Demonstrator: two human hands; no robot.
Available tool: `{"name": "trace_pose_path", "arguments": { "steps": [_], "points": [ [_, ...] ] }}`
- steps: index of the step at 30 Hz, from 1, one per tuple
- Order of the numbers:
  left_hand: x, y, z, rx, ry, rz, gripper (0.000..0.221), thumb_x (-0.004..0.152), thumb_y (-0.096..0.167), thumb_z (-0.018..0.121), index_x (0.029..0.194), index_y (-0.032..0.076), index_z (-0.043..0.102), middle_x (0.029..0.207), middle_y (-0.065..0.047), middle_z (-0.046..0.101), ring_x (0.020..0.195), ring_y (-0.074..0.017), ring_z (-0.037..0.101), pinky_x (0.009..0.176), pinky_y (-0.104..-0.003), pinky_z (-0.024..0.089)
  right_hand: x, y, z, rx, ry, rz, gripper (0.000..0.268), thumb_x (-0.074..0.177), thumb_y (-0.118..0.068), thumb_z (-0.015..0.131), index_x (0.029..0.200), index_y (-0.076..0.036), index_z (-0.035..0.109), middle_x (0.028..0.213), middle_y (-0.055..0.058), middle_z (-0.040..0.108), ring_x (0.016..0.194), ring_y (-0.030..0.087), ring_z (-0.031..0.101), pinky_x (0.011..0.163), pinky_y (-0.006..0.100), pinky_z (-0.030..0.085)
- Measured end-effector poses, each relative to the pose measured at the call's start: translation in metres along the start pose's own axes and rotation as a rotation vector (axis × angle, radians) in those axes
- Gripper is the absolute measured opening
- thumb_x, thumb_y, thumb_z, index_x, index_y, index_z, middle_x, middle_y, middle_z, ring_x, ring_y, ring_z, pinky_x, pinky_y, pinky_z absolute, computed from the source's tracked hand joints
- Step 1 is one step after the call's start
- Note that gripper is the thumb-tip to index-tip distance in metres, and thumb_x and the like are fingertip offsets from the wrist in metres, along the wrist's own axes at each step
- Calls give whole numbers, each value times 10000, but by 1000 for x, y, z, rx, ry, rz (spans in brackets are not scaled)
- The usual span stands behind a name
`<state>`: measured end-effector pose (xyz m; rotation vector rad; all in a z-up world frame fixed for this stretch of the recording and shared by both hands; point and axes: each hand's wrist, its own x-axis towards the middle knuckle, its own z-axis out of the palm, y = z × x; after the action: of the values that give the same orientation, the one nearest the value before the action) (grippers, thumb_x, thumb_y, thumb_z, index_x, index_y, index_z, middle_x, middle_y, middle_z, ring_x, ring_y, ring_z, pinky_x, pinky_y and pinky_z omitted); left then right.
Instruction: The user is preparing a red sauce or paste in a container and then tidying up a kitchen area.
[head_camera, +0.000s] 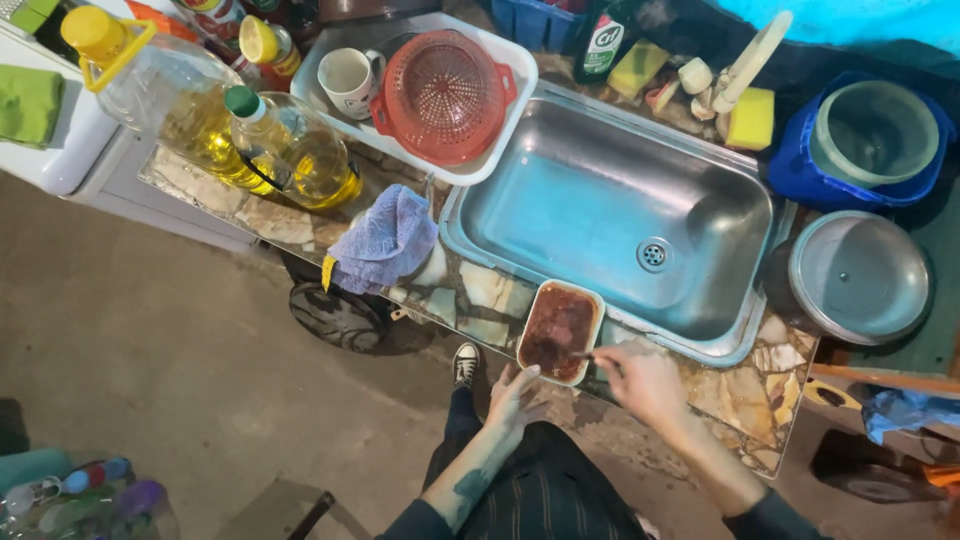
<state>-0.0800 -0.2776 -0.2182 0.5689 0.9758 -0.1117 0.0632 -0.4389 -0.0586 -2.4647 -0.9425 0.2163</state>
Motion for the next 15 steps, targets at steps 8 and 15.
{"name": "trace_pose_path", "arguments": {
  "steps": [8,15],
  "points": [
    [-17,10,20,-100,-123,88,627,831,184,683,1437,176,522,1287,-39,620,1122,-211,635,903,-475,597,18,-10,-7,-136,213,-112,147,854,-117,700,983,-107,768,875,78,731,844,311,659,728,438,546],
    [14,-28,-32,-176,-211,197,417,929,123,687,1334,56,620,897,-37,595,809,-166,673,869,-439,647,-2,-23,1,100,25,-133,120,830,-172,740,930,-121,781,862,75,749,857,305,679,728,457,548]
  ]
}}
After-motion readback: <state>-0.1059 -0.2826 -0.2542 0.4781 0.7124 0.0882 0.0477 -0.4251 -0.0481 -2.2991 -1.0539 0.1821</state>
